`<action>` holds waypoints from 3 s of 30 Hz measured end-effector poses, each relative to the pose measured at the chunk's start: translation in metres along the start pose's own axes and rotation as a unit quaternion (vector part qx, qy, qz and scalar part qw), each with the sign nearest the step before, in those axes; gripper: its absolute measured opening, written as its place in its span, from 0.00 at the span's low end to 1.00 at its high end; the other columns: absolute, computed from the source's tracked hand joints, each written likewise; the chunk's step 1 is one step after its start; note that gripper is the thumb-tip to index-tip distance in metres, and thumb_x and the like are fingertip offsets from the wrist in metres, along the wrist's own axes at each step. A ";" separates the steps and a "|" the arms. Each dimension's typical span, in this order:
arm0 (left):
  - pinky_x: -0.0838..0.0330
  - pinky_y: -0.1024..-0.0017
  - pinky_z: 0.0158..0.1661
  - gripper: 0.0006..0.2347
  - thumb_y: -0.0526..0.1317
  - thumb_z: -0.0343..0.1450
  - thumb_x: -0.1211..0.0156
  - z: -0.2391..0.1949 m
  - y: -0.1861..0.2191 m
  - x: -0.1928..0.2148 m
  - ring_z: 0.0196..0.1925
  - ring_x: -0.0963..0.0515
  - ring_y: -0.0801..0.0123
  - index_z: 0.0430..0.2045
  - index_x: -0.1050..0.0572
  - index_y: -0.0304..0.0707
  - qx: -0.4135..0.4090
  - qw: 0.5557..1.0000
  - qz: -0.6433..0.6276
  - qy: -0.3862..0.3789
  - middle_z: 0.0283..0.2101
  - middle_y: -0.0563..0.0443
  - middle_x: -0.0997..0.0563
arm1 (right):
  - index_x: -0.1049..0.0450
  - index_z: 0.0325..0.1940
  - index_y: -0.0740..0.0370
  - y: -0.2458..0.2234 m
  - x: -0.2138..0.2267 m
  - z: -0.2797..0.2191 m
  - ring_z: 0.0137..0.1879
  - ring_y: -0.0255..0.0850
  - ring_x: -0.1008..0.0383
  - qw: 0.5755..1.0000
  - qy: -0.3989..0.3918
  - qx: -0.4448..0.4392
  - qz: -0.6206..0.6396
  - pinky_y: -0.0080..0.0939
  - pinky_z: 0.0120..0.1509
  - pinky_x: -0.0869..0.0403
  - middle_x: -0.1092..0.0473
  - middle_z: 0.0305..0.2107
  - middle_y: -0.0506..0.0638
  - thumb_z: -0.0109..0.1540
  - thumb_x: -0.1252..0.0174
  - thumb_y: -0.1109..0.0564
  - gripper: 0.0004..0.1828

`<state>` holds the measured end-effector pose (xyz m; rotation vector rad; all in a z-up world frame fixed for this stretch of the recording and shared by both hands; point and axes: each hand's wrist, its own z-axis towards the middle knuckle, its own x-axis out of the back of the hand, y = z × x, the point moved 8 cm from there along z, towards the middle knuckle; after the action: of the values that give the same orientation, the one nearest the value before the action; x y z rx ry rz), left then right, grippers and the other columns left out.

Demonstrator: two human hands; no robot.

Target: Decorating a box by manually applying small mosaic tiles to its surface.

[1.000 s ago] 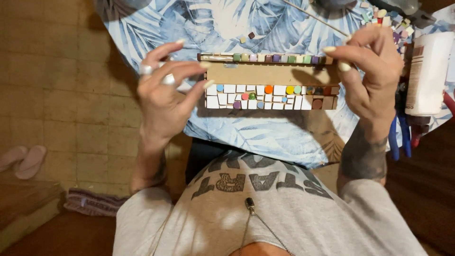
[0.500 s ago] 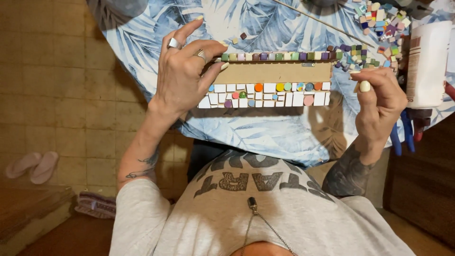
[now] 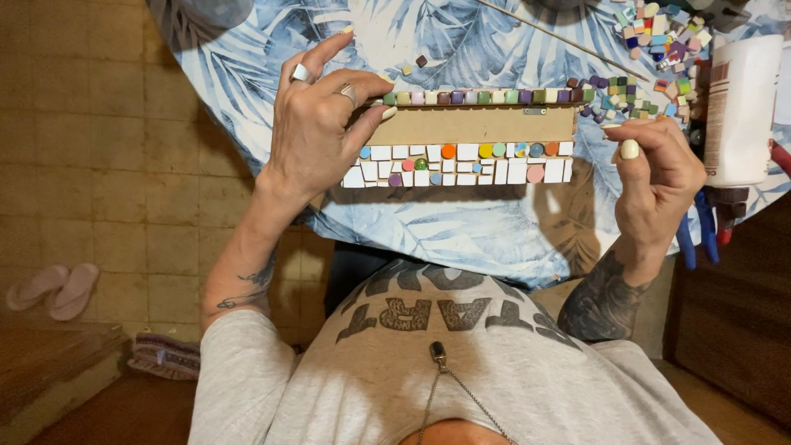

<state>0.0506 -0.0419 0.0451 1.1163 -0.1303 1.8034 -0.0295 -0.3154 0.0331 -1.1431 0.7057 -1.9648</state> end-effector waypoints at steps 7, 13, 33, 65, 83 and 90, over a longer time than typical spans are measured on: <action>0.45 0.56 0.46 0.05 0.33 0.63 0.37 0.000 0.000 0.000 0.53 0.37 0.51 0.29 0.25 0.34 -0.001 1.000 0.002 0.002 0.34 0.51 0.23 | 0.32 0.39 0.76 -0.003 -0.002 0.001 0.40 0.46 0.38 1.000 -0.009 0.008 -0.004 0.40 0.42 0.38 0.37 0.31 0.60 0.66 0.56 0.57 0.15; 0.45 0.56 0.46 0.05 0.32 0.62 0.37 0.001 0.001 0.001 0.53 0.36 0.51 0.28 0.25 0.34 0.000 1.000 0.001 0.003 0.34 0.51 0.23 | 0.32 0.39 0.75 -0.002 -0.001 0.000 0.41 0.46 0.38 1.000 -0.007 0.003 -0.002 0.40 0.42 0.38 0.37 0.31 0.59 0.65 0.56 0.56 0.15; 0.43 0.68 0.31 0.03 0.32 0.66 0.48 -0.030 0.074 0.023 0.29 0.28 0.56 0.24 0.29 0.31 0.005 0.988 -0.015 0.152 0.24 0.46 0.26 | 0.34 0.44 0.70 0.061 0.077 -0.047 0.35 0.35 0.38 0.980 0.144 -0.139 -0.015 0.30 0.40 0.38 0.36 0.29 0.53 0.64 0.55 0.62 0.08; 0.39 0.74 0.17 0.12 0.42 0.60 0.42 -0.076 0.061 0.006 0.16 0.37 0.69 0.12 0.38 0.39 -0.047 0.953 -0.043 0.298 0.12 0.55 0.37 | 0.29 0.32 0.63 0.132 0.042 -0.013 0.29 0.53 0.35 0.904 0.003 -0.039 -0.427 0.51 0.26 0.37 0.38 0.27 0.56 0.54 0.44 0.61 0.04; 0.27 0.61 0.49 0.13 0.36 0.67 0.48 -0.023 0.113 -0.008 0.45 0.25 0.51 0.42 0.37 0.28 -0.008 0.969 -0.243 0.035 0.42 0.36 0.28 | 0.32 0.29 0.59 -0.033 -0.049 -0.030 0.29 0.32 0.32 0.928 -0.109 -0.162 0.318 0.27 0.33 0.29 0.32 0.25 0.47 0.54 0.50 0.59 0.03; 0.29 0.66 0.41 0.11 0.30 0.63 0.45 -0.032 0.090 -0.012 0.41 0.24 0.56 0.38 0.30 0.29 0.125 0.944 -0.297 0.075 0.39 0.42 0.26 | 0.35 0.29 0.77 -0.032 -0.120 -0.051 0.22 0.40 0.33 0.796 -0.066 -0.321 0.509 0.33 0.20 0.30 0.36 0.20 0.60 0.53 0.49 0.64 0.09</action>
<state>-0.0380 -0.0800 0.0505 1.0418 0.4929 1.3672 -0.0460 -0.1948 -0.0232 -0.9058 1.5730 -0.7150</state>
